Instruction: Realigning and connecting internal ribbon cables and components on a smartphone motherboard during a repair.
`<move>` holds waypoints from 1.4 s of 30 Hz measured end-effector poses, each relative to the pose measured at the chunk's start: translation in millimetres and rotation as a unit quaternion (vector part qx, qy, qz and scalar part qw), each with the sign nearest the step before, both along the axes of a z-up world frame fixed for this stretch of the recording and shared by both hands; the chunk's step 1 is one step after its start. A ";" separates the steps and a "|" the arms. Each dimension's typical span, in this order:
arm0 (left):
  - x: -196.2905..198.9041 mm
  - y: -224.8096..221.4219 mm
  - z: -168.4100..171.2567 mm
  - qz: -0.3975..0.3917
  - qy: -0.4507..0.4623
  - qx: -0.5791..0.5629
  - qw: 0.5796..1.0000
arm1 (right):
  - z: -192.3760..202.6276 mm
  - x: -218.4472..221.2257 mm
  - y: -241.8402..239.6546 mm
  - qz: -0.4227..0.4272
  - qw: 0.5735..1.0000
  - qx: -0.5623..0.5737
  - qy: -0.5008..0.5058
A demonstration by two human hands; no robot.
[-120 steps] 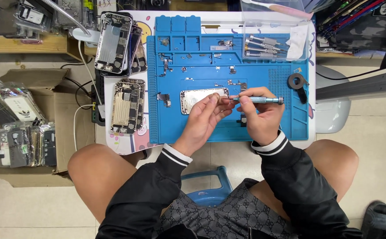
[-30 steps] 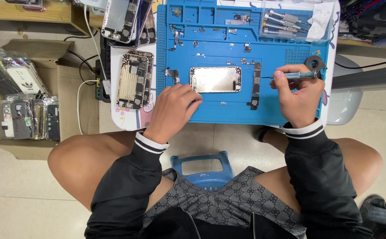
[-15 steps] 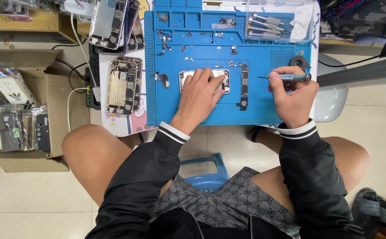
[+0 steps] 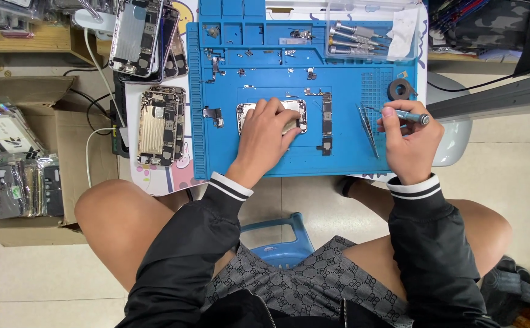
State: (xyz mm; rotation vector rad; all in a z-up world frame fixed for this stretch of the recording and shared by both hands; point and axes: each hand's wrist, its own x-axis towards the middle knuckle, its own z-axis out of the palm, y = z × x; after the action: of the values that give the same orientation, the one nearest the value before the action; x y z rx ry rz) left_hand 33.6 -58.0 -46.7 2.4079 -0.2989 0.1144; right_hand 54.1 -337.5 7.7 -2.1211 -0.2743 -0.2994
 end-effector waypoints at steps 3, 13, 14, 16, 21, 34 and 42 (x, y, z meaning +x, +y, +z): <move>2.8 1.2 0.4 -0.002 0.016 -0.006 1.000 | -1.0 -2.7 -3.4 -0.003 1.000 -0.009 0.003; 1.8 1.2 3.9 -0.014 0.020 0.000 1.000 | -5.2 -5.7 -12.1 -0.012 1.000 -0.015 0.013; 1.7 1.5 4.9 -0.012 0.023 -0.003 1.000 | -4.5 -5.6 -12.3 -0.014 1.000 -0.017 0.011; 3.1 1.7 5.2 -0.013 0.025 -0.007 1.000 | 0.7 -6.1 -11.6 -0.018 1.000 -0.020 0.008; 6.3 2.6 -4.3 -0.011 0.019 -0.013 1.000 | 12.0 -4.4 -10.8 -0.026 0.999 -0.047 -0.007; 10.7 12.9 -1.5 -0.054 0.007 0.014 0.998 | 13.4 -3.0 -15.9 -0.095 0.906 -0.412 0.013; 6.9 14.2 -2.3 -0.074 -0.022 0.068 0.995 | -9.6 1.2 -36.8 -0.019 0.888 -0.456 0.064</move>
State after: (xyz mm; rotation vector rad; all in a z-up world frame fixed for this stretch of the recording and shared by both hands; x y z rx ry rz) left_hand 40.5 -43.8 -49.0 2.5108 -0.5194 0.0807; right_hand 55.3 -374.4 -1.9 -3.0663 -0.3352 -0.0349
